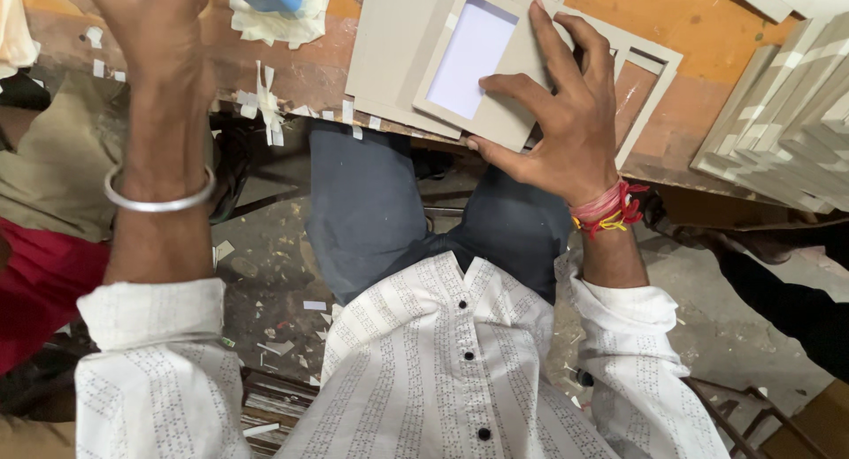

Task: The person assembles small photo frames by hand. They place white paper inserts into beige cardboard frames, apply small pieces of tape to secure the inserts, and stack the completed frames on the table.

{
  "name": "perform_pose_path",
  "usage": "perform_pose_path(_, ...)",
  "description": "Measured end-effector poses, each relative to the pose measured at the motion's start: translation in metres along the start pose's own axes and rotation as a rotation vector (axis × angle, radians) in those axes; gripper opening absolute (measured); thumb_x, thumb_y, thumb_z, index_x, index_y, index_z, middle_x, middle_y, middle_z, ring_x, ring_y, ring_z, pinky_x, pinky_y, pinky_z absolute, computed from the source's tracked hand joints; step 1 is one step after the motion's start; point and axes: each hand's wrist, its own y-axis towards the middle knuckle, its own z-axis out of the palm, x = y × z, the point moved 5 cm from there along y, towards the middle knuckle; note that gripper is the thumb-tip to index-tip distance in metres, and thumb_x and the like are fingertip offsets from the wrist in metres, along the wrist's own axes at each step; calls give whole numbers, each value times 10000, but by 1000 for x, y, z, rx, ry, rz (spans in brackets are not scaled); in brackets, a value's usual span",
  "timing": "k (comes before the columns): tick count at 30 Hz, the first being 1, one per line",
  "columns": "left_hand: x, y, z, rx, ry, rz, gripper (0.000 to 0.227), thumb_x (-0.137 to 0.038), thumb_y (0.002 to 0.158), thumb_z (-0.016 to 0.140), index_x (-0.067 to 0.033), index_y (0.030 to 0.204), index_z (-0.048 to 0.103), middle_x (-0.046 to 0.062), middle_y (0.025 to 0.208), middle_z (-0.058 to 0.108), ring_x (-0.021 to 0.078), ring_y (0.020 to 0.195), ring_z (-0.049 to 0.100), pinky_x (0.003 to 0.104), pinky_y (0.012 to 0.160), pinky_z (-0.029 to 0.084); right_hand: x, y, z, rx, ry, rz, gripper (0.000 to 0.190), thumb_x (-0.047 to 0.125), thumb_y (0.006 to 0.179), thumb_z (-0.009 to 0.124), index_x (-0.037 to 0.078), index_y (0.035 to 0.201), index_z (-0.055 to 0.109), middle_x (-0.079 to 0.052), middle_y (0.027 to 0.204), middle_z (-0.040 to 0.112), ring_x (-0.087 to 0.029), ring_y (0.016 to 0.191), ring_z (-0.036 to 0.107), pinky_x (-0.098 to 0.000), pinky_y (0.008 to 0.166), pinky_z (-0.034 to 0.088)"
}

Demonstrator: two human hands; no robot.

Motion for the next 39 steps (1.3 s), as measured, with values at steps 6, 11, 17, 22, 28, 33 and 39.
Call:
perform_pose_path(6,0,-26,1,78,-44,30,710,59,1096,788,-78,1560,268,62,851,636,132,666,530,262,637,429,-2,0,1,5,-1,3,487,444,782,988,201,1155,791,-190,1695,377,-431,1495,361,-528,1217,378)
perform_pose_path(11,18,-40,-6,-29,76,-153,883,51,1060,826,-19,1631,157,91,869,686,140,694,552,235,649,396,1,2,-1,8,-19,-9,472,435,800,990,198,1159,796,-174,1658,377,-404,1459,364,-515,1211,378)
perform_pose_path(17,26,-27,-15,19,147,-30,760,-4,1043,850,-11,1533,269,56,887,636,114,727,561,224,666,432,0,0,0,11,-12,-4,472,432,796,983,194,1157,796,-175,1654,383,-408,1477,362,-524,1229,379)
perform_pose_path(22,32,-27,-34,51,158,-74,744,-17,1044,842,-4,1526,276,52,916,591,113,760,550,233,712,465,-2,0,3,10,-23,-9,479,450,792,990,200,1153,798,-171,1655,384,-418,1512,362,-530,1232,373)
perform_pose_path(28,11,-10,-39,149,107,-184,724,-33,1045,832,6,1518,285,47,951,538,112,799,535,243,767,506,2,0,-2,-4,-9,-9,474,439,793,982,195,1153,794,-181,1655,379,-429,1501,367,-534,1229,375)
perform_pose_path(33,-14,-48,-7,80,169,-247,855,-20,992,813,12,1597,211,94,866,651,162,737,623,271,696,541,-1,-1,0,-22,-3,-12,476,400,765,966,188,1153,790,-181,1655,407,-419,1463,366,-528,1197,371)
perform_pose_path(39,-16,-143,100,127,7,-216,820,20,1085,773,-59,1617,154,35,914,709,72,732,633,187,614,498,5,-2,-3,11,-13,-54,516,433,806,984,176,1208,788,-201,1633,424,-424,1468,370,-558,1184,357)
